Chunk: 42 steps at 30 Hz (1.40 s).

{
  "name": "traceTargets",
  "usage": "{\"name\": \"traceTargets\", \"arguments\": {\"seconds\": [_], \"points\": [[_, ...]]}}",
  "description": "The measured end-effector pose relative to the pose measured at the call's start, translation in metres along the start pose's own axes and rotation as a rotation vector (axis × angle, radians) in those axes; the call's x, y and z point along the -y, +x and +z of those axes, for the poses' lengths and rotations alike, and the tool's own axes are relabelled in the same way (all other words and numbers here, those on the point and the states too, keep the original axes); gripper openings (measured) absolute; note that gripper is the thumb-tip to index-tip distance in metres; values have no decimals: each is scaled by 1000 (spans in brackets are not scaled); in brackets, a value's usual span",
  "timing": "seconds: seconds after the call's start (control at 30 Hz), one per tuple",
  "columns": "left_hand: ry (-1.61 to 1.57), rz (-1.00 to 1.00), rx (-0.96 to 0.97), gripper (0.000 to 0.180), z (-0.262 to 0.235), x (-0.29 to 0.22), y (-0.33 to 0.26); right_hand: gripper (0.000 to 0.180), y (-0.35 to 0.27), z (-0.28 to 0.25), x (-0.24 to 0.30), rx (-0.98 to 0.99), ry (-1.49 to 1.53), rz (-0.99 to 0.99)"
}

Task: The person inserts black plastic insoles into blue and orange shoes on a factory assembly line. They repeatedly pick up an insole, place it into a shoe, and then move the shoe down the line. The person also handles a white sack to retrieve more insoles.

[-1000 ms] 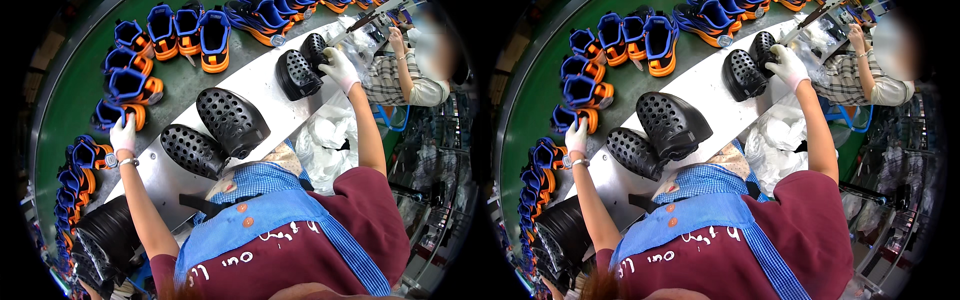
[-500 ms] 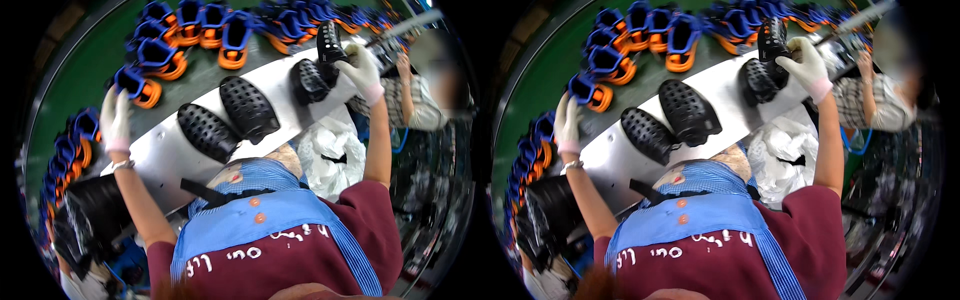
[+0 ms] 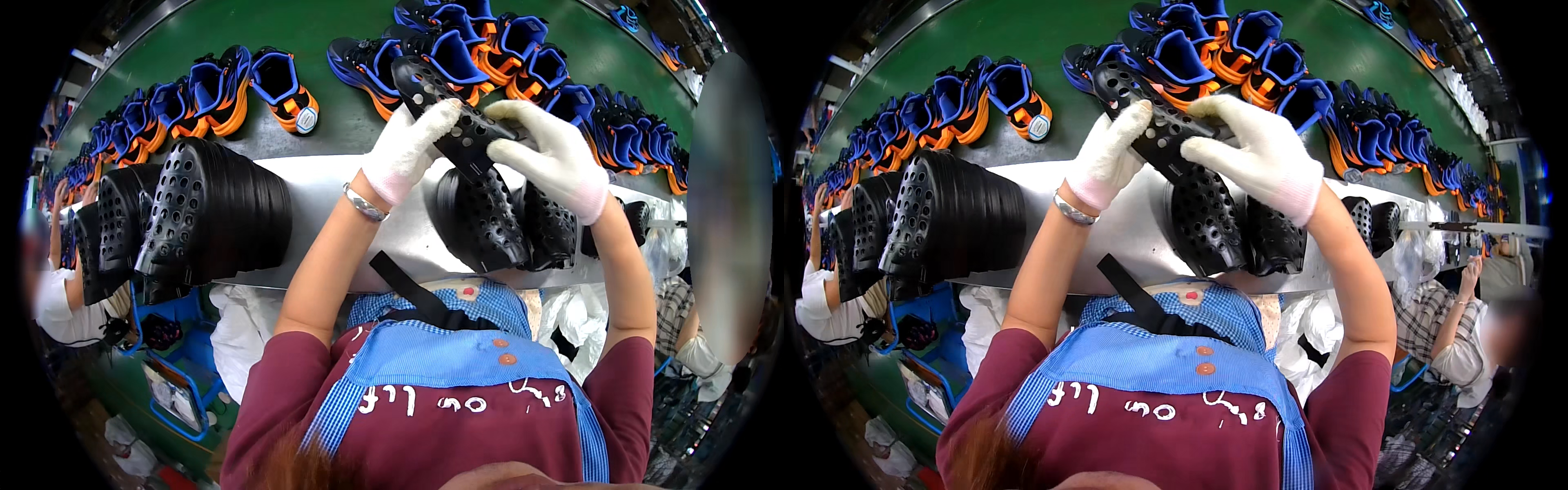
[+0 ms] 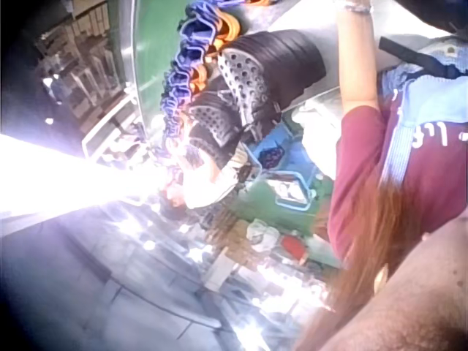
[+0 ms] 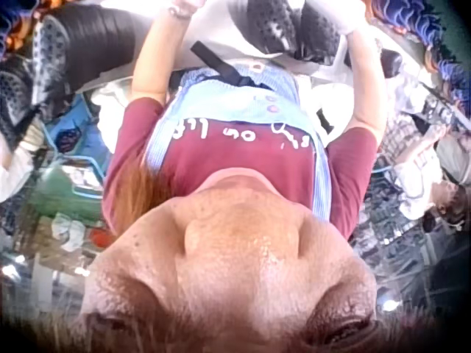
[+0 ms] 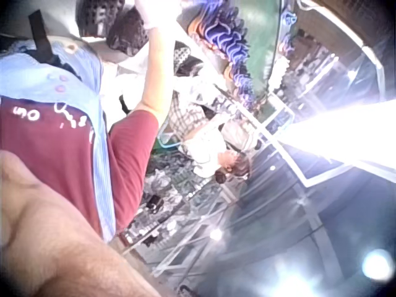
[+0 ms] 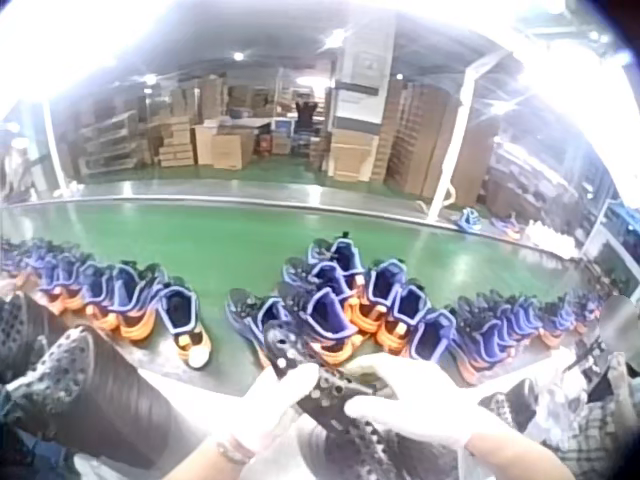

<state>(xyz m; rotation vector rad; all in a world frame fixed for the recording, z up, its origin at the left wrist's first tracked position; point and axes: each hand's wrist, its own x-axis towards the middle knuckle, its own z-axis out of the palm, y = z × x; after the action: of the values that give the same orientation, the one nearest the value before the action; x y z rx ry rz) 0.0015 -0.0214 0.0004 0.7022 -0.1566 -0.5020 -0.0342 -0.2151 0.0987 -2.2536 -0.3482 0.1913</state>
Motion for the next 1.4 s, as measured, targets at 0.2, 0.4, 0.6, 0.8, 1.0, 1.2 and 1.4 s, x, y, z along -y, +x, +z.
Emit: {"name": "traceTargets", "arguments": {"seconds": [0.2,0.4,0.6,0.8,1.0,1.2,1.4], "points": [[-23,108,-72,27,-11,-6,9,41,38,18,9,-20,-364,-28],[-35,179,-86,29,-19,-20,19,39,69,25,-5,-8,-426,-29],[905,383,-394,53,-59,-46,43,34,99,0,7,-10,-480,37],[1647,762,-624,55,-108,-46,76,45,138,-2,-7,304,-525,198],[1528,355,-643,39,-129,-75,93,47,190,8,-9,471,-502,119],[1457,401,-582,51,-125,-76,88,41,233,79,10,450,-897,85],[1567,545,-672,27,-91,-57,24,38,241,127,-13,236,-689,117]]}}
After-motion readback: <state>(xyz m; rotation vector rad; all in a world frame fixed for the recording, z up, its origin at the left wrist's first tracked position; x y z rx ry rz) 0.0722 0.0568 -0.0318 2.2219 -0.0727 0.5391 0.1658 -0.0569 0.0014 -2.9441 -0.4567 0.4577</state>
